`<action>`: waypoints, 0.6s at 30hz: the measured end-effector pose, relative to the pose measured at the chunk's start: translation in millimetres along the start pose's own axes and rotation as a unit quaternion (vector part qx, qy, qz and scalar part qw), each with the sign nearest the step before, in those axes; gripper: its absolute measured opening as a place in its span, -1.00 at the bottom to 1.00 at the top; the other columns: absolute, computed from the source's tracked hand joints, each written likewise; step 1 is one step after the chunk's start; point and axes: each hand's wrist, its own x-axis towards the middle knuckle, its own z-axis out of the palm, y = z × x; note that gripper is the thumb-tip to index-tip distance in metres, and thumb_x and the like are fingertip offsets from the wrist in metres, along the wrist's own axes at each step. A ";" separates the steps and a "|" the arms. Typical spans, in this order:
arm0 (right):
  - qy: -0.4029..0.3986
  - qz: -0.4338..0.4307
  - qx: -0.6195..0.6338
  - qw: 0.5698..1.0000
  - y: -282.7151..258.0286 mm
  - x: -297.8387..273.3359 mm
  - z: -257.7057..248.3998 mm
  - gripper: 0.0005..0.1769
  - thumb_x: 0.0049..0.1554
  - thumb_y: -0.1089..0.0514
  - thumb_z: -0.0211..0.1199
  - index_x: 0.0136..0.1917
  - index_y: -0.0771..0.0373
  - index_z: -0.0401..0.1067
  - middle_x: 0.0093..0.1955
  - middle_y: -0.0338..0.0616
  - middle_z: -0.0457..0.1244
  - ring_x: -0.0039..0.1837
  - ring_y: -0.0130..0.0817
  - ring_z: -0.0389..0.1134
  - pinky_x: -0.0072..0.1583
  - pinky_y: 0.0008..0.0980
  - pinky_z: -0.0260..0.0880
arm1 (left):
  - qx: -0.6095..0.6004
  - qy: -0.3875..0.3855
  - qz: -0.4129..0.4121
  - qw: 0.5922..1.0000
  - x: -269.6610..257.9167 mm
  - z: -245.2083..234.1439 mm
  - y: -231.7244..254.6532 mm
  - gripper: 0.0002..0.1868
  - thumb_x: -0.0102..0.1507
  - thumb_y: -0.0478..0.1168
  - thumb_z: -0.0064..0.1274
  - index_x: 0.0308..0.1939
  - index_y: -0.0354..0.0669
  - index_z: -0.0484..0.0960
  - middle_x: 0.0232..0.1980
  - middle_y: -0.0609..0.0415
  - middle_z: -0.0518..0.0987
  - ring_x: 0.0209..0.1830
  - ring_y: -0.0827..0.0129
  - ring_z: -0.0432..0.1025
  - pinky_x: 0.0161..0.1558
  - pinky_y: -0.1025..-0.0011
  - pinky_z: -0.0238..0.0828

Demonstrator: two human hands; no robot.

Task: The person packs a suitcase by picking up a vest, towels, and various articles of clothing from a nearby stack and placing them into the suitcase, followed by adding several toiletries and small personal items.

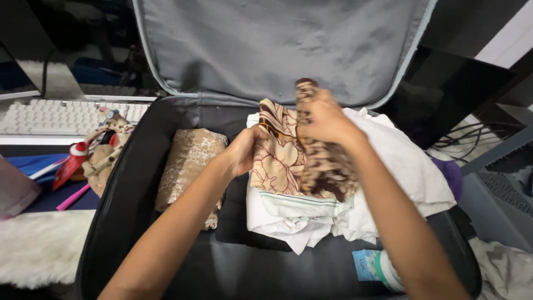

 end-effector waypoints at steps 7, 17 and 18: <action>-0.075 0.042 0.027 0.996 -99.5 42.6 33.5 -0.44 -0.12 0.01 0.45 0.09 0.37 0.54 0.48 0.45 0.02 0.43 0.22 0.20 0.42 -0.14 0.28 | -0.010 -0.063 0.030 0.998 10.5 -19.7 -2.5 -0.24 0.43 0.38 -0.55 -0.12 -0.19 0.51 -0.36 0.06 0.55 -0.30 0.26 0.50 -0.10 0.20 0.53; -0.046 0.034 0.122 0.991 -112.0 7.2 32.4 0.02 -0.10 0.15 0.42 0.56 0.07 0.04 0.45 0.31 0.04 0.43 0.22 0.17 0.38 -0.06 0.24 | -0.022 0.046 -0.019 0.999 -0.7 -9.2 1.3 -0.27 0.37 0.33 -0.56 0.32 -0.07 0.38 0.08 -0.04 0.65 0.07 0.22 0.58 0.13 0.16 0.53; -0.043 0.046 0.111 0.992 -112.8 3.3 36.7 -0.01 -0.08 0.16 0.41 0.56 0.00 0.08 0.46 0.29 0.04 0.43 0.24 0.15 0.38 -0.03 0.22 | -0.014 0.047 -0.011 0.999 -2.6 -9.5 2.8 -0.25 0.37 0.33 -0.56 0.40 -0.06 0.29 0.20 -0.02 0.58 0.15 0.22 0.54 0.19 0.14 0.49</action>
